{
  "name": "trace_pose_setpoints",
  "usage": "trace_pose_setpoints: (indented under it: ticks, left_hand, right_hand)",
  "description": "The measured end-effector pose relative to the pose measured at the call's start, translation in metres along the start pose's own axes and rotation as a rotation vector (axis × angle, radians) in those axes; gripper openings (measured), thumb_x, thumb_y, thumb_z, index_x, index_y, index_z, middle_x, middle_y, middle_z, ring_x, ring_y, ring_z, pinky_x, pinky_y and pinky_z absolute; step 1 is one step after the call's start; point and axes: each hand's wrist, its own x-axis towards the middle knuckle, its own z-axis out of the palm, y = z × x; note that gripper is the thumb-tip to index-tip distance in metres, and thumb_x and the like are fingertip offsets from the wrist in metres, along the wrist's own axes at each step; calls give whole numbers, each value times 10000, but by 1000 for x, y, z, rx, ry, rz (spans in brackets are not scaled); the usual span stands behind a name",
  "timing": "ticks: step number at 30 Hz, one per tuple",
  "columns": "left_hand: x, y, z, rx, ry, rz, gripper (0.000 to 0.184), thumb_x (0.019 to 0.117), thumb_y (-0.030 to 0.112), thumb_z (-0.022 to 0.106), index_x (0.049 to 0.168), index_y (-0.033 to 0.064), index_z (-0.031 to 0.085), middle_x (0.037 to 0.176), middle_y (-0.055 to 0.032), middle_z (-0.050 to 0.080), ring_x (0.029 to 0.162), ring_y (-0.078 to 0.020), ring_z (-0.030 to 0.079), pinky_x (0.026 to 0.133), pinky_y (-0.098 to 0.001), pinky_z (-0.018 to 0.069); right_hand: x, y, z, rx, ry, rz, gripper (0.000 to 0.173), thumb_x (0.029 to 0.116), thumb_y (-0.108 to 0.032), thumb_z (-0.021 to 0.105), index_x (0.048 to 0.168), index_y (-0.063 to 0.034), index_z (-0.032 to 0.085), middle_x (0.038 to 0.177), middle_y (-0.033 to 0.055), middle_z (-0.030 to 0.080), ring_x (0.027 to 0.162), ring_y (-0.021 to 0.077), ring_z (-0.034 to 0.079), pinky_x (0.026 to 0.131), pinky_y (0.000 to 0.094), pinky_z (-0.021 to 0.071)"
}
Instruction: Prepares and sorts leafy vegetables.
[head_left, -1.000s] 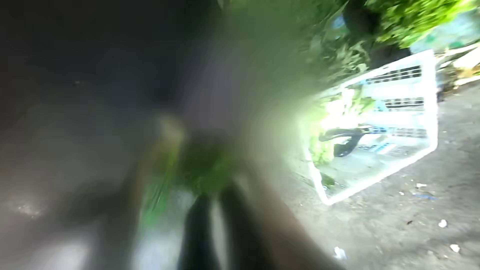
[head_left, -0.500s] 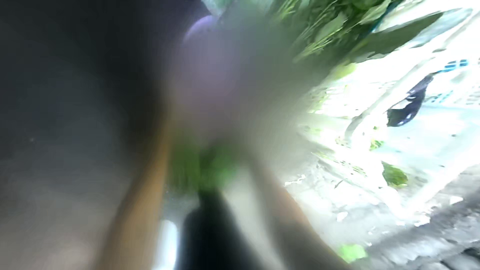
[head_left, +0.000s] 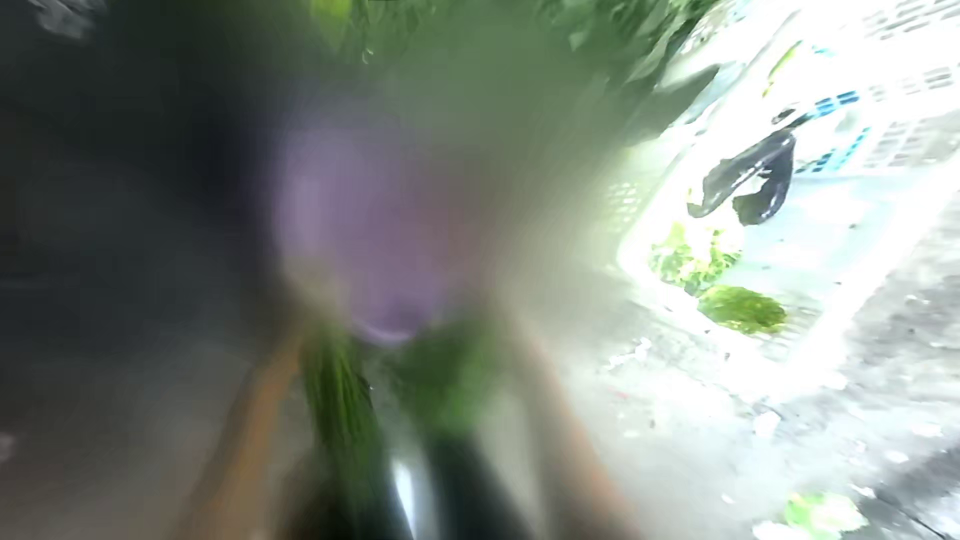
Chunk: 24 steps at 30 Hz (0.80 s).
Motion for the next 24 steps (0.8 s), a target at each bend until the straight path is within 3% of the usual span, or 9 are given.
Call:
trace_pose_setpoints:
  ticks: [1,4,8,13,15,18,21,24]
  left_hand:
    - [-15,13,-19,-5,2,27,244,925,147,522,1146,53,562,900,-73,692,794,-198,703,728,-399,624]
    - [-58,50,-81,-41,73,73,211,978,165,464,1128,61,571,897,-80,699,785,-211,707,716,-420,623]
    - [-115,90,-165,-68,115,143,220,998,166,412,1133,86,566,866,-58,717,749,-174,716,657,-351,620]
    - [-174,151,-280,-7,68,221,231,960,173,461,1138,84,578,906,-60,710,774,-182,706,659,-378,607]
    - [-194,184,-306,20,111,234,203,976,168,503,1117,67,608,916,-77,702,782,-190,691,673,-383,591]
    - [-213,244,-331,49,165,313,199,956,150,544,1121,61,610,884,-58,700,764,-155,693,661,-335,596]
    - [-203,317,-358,80,126,410,175,930,147,566,1063,55,634,879,-56,705,773,-151,685,680,-342,585]
    - [-191,400,-376,35,80,478,183,895,135,550,1059,74,605,819,-51,707,704,-144,698,611,-317,595]
  right_hand:
    - [-13,-5,3,-18,-53,-30,167,1017,-103,423,1155,-99,517,850,26,650,745,117,671,664,303,600]
    - [-39,-9,42,-6,-186,-95,169,971,-132,451,1099,-113,559,824,19,696,722,108,699,640,292,619]
    - [-98,-22,126,58,-298,-183,218,933,-122,505,1150,-104,521,870,32,692,762,131,708,687,329,627]
    - [-166,-33,236,170,-379,-316,317,781,-219,754,1056,-154,611,842,11,706,743,107,712,655,303,623]
    - [-186,-40,280,167,-352,-399,280,778,-215,720,1037,-161,628,823,11,721,719,97,716,624,289,626]
    - [-213,-59,342,163,-382,-487,354,771,-215,733,1081,-116,594,859,36,717,769,134,724,677,330,631]
    - [-241,-92,407,152,-394,-581,289,825,-197,632,1094,-117,568,878,34,716,789,129,723,683,322,630]
    - [-231,-129,463,214,-396,-675,192,809,-182,654,1000,-163,639,820,5,724,723,92,715,638,277,621]
